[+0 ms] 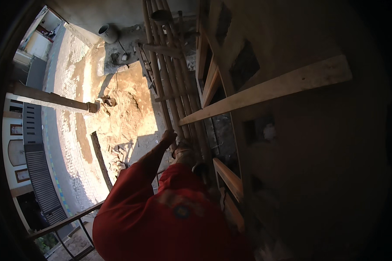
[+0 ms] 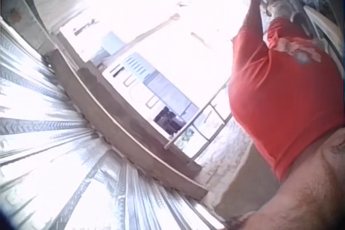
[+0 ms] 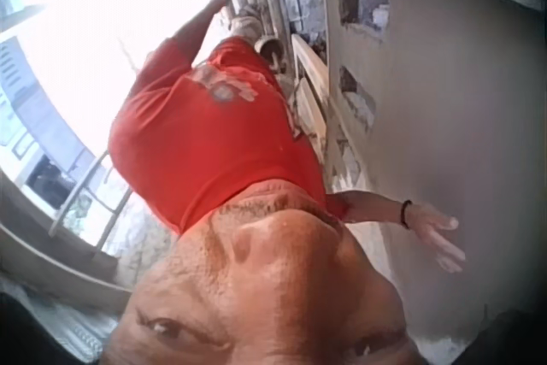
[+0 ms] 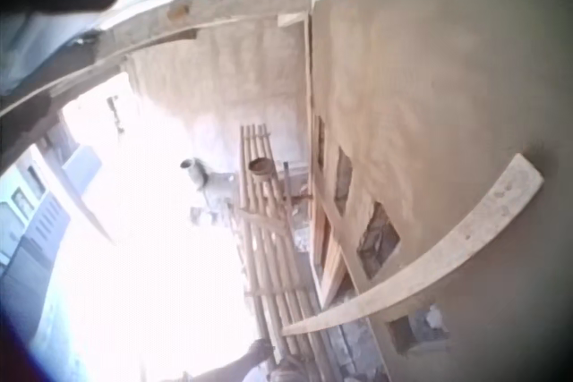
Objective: The person applies plaster to a wall using a trowel and a bucket while standing on a bamboo scaffold.
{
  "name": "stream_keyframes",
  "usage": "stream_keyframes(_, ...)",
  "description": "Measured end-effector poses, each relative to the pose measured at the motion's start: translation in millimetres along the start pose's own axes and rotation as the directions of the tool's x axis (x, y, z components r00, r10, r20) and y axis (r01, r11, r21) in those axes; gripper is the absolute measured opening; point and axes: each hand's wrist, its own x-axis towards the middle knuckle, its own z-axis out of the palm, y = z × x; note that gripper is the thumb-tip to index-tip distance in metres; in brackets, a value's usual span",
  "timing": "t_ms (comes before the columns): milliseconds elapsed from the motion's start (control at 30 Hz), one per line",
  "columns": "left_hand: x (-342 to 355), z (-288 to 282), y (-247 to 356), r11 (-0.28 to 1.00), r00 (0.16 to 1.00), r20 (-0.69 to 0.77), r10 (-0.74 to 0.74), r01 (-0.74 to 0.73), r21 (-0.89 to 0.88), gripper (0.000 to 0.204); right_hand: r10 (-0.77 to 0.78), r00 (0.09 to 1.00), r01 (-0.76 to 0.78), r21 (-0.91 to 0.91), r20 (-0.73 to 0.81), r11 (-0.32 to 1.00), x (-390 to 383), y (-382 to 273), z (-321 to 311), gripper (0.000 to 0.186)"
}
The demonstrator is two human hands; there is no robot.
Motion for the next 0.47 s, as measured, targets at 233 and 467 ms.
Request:
stream_keyframes(233, 59.6, -39.5, 90.7, 0.994, 0.993, 0.038, 0.109, -0.109, -0.008, 0.042, 0.198, 0.978, -0.206, -0.288, -0.060, 0.935, 18.5, -52.2, 102.5, 0.067)
stream_keyframes(467, 64.3, -136.5, 81.9, 0.979, 0.981, -0.049, -0.186, 0.181, -0.092, 0.055, 0.331, 0.938, -0.344, -0.397, -0.103, 0.851, 21.2, -64.4, 126.2, 0.074)
